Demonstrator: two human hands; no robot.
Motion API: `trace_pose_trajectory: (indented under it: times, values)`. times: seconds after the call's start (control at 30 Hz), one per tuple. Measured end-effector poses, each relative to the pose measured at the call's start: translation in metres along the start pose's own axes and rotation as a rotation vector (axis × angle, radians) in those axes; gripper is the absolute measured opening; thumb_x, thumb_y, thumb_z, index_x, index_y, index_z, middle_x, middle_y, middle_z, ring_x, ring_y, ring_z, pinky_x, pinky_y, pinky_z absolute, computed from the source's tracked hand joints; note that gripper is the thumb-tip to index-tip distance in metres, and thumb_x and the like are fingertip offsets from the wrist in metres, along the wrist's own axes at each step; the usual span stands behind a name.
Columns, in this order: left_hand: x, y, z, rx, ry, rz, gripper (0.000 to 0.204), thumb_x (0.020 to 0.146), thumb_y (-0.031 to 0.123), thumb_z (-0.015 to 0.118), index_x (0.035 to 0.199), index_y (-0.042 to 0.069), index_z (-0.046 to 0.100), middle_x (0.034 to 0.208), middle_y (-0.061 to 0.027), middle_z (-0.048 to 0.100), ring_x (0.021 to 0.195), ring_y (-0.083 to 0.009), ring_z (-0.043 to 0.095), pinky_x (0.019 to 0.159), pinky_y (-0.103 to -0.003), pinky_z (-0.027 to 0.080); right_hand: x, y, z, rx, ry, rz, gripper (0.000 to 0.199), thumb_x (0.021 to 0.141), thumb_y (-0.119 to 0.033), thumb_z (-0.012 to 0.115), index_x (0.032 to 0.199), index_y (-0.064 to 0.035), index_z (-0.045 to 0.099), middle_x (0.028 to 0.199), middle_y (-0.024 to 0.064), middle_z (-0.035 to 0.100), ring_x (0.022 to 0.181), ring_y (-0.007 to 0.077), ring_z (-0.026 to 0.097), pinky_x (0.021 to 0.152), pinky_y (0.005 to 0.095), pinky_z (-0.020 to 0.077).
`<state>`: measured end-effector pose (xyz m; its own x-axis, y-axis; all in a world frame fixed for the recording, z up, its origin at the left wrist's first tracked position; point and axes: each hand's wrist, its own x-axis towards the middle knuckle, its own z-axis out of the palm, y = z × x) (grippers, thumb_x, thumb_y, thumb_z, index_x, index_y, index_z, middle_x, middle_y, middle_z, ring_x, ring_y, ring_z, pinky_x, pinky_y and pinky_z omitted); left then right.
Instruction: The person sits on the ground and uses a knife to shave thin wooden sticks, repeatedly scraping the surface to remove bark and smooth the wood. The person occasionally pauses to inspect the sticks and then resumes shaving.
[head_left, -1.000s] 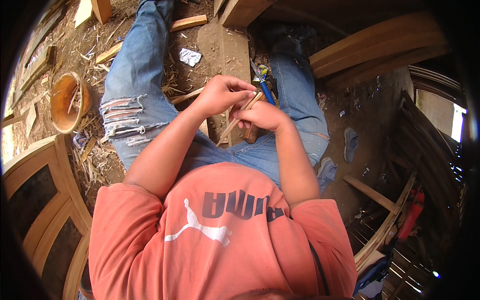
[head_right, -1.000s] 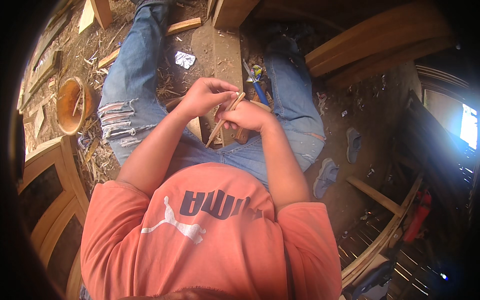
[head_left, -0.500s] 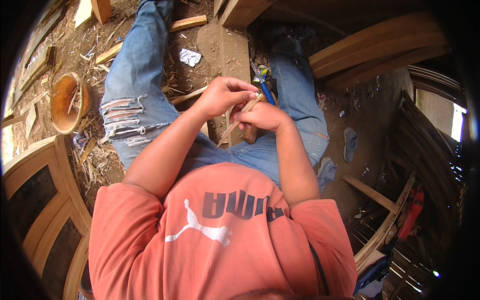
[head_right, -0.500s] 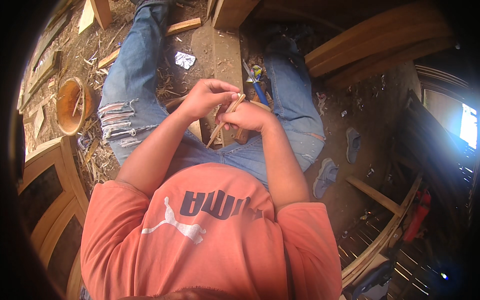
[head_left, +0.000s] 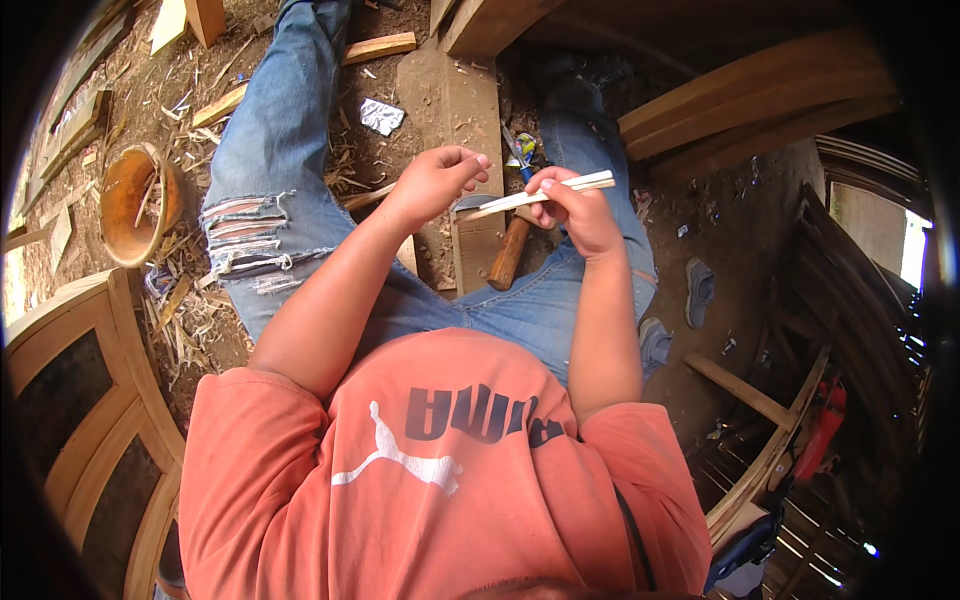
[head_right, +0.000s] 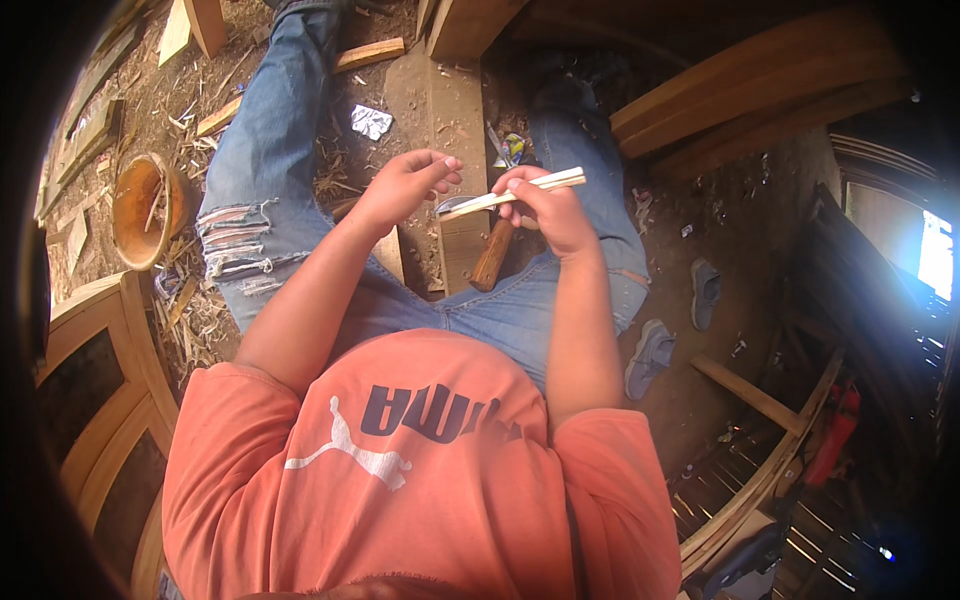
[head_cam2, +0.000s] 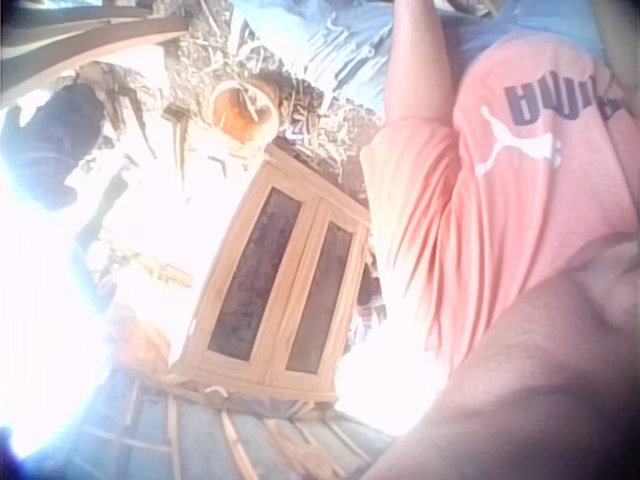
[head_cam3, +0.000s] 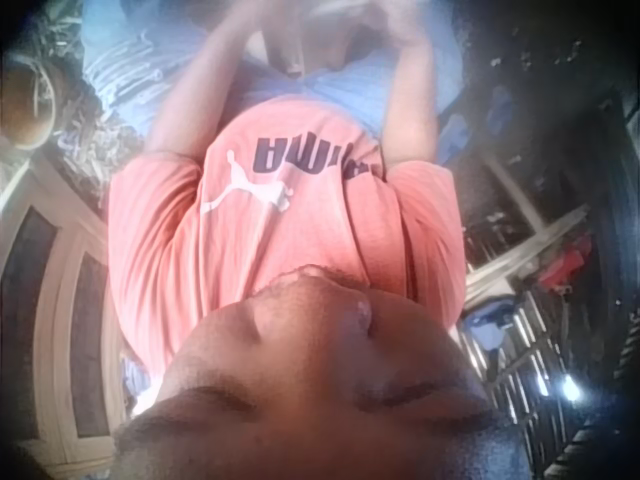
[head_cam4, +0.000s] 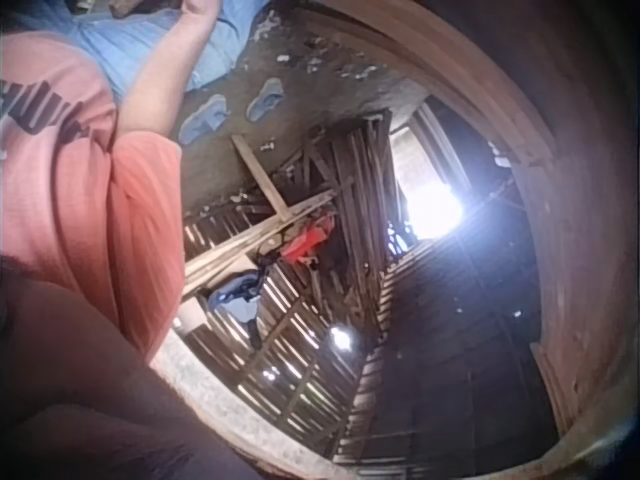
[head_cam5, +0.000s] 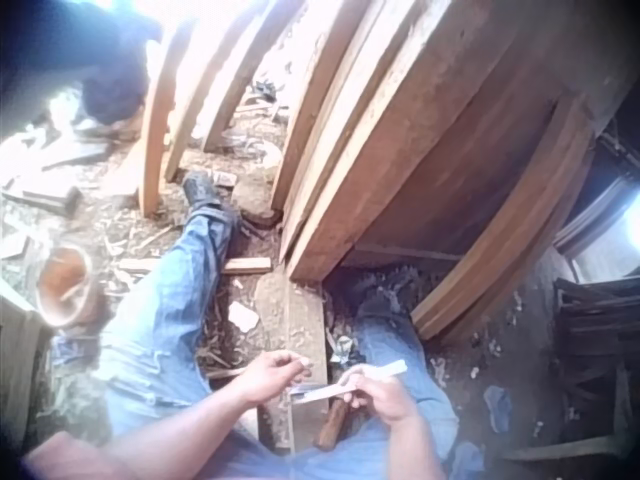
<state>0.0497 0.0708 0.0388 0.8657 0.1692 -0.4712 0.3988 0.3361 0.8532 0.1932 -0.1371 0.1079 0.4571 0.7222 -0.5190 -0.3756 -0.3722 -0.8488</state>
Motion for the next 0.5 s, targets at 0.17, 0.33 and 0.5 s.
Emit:
trace_pose_trajectory:
  times: [0.17,0.33,0.5]
  values:
    - [0.0,0.0,-0.002,-0.004,-0.089,-0.037,0.039,0.108,0.035,0.063,0.129,0.004,0.073,0.112,-0.0018,0.076,0.098,-0.0097,0.065,0.089,-0.027,0.051,-0.011,0.002,-0.009,0.063,0.073,-0.159,0.024,0.108,-0.019,0.059,0.112,0.0026,0.068,0.089,0.0109,0.069,0.075,0.015,0.063,0.069,0.027,0.0523]
    - [-0.003,-0.002,0.001,-0.165,-0.208,-0.01,0.039,0.104,0.029,0.071,0.13,0.001,0.073,0.11,-0.0024,0.076,0.095,-0.0085,0.065,0.087,-0.026,0.051,-0.015,0.004,-0.011,0.064,0.072,-0.228,0.026,0.109,-0.021,0.059,0.114,0.0033,0.068,0.091,0.0121,0.07,0.076,0.016,0.064,0.071,0.0283,0.0529]
    - [-0.005,0.004,0.003,-0.176,-0.185,0.031,0.037,0.098,0.023,0.079,0.127,0.0,0.075,0.102,-0.0018,0.076,0.089,-0.0078,0.064,0.085,-0.024,0.051,-0.016,0.005,-0.007,0.121,0.109,-0.189,0.032,0.111,-0.025,0.056,0.115,0.0042,0.067,0.092,0.0132,0.071,0.076,0.0166,0.064,0.071,0.0285,0.0529]
